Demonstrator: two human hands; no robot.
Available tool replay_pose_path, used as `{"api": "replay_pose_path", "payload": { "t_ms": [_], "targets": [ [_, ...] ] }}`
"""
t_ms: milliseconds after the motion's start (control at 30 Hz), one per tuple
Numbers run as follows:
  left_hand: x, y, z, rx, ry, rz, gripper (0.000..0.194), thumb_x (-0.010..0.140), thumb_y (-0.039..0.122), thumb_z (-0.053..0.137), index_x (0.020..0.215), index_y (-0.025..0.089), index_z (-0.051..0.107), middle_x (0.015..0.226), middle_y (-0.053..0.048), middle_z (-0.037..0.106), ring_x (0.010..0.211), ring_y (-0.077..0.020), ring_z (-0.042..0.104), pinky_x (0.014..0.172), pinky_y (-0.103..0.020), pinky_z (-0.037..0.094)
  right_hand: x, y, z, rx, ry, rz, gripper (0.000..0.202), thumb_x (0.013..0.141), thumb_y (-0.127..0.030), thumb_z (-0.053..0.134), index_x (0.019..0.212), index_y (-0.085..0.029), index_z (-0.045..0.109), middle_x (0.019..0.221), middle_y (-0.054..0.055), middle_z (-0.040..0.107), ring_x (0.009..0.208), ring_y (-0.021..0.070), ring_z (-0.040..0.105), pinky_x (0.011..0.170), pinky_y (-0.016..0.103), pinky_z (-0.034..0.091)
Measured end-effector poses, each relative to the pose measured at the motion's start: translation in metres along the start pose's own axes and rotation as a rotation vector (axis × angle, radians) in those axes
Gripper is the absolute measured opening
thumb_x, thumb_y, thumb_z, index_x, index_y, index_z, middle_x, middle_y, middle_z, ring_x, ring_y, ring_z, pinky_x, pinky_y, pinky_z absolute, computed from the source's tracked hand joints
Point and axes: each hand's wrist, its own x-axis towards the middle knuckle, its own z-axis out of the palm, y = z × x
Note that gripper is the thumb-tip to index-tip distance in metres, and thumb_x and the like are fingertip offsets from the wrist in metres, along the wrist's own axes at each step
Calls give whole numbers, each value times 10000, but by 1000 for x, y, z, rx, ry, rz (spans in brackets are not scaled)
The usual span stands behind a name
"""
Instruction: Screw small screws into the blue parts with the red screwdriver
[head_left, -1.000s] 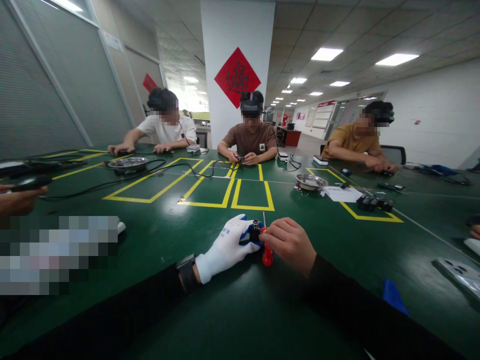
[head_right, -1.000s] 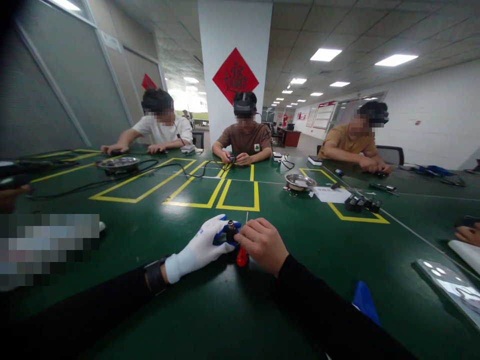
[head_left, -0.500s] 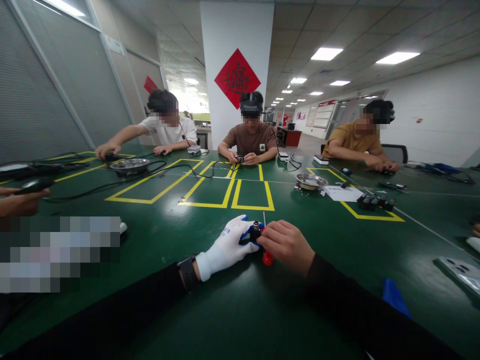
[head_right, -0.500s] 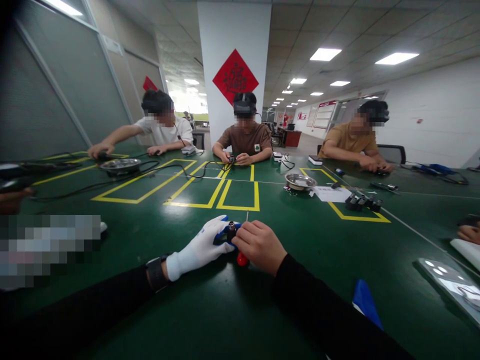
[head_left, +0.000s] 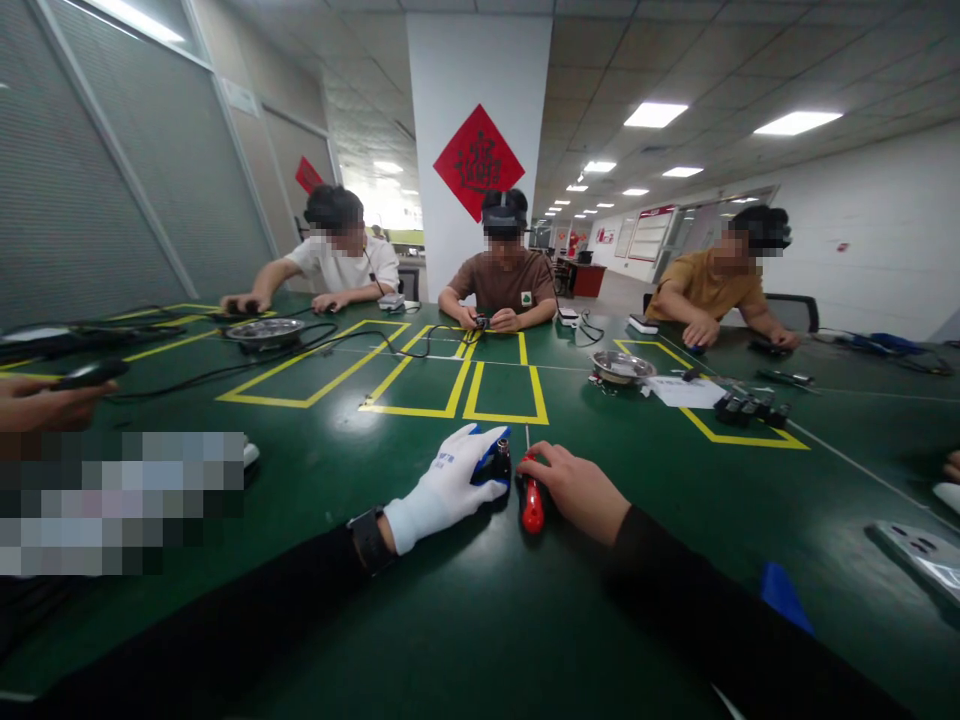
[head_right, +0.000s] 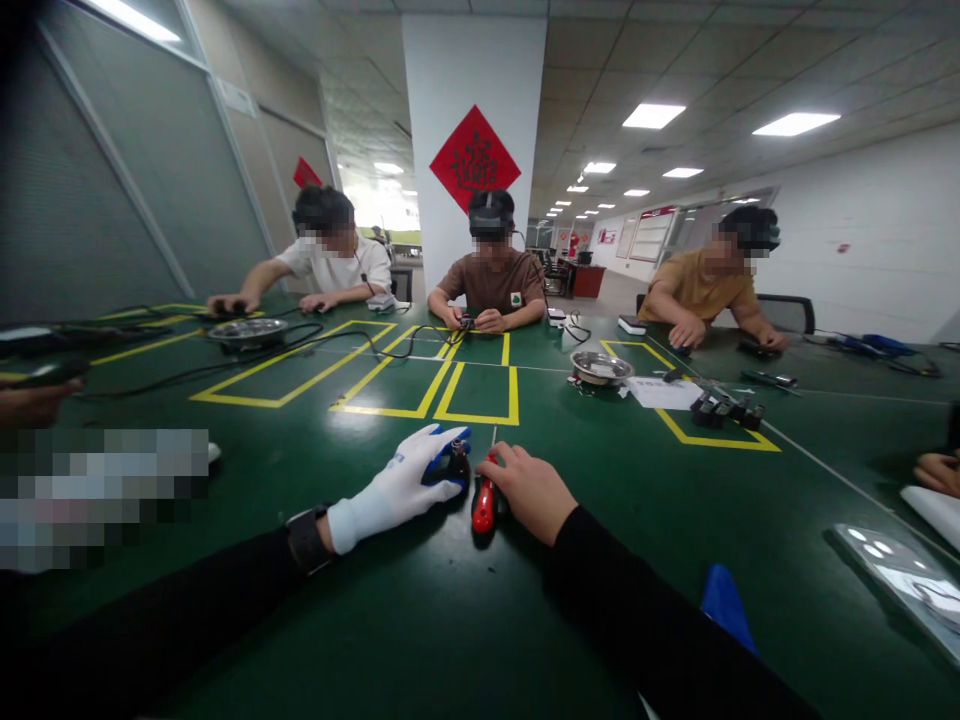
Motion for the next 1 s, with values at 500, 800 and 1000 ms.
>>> {"api": "replay_pose_path", "payload": {
  "t_ms": [500, 800, 1000],
  "targets": [
    [19, 22, 24, -374, 383, -87, 520, 888, 395, 510, 1357, 188, 423, 1369, -115, 497, 1281, -232, 457, 1116, -440, 317, -6, -6, -5, 377, 140, 170, 181, 894, -128, 427, 1012, -220, 528, 896, 32, 649, 794, 181, 627, 697, 278, 447],
    [6, 24, 17, -251, 285, -98, 771, 729, 344, 703, 1397, 185, 352, 1394, -134, 454, 1285, -277, 441, 1097, -465, 343, -5, -20, -4, 982, 729, 415, 221, 946, -360, 421, 1091, -196, 452, 858, 34, 643, 606, 144, 611, 596, 290, 457],
    [-2, 18, 18, -65, 175, -24, 711, 744, 261, 682, 1385, 165, 389, 1359, -133, 501, 1265, -278, 459, 1090, -459, 357, -8, -35, -8, 1225, 871, 270, 164, 967, -334, 374, 1036, -211, 457, 823, 20, 650, 620, 151, 626, 578, 303, 459]
  ]
}}
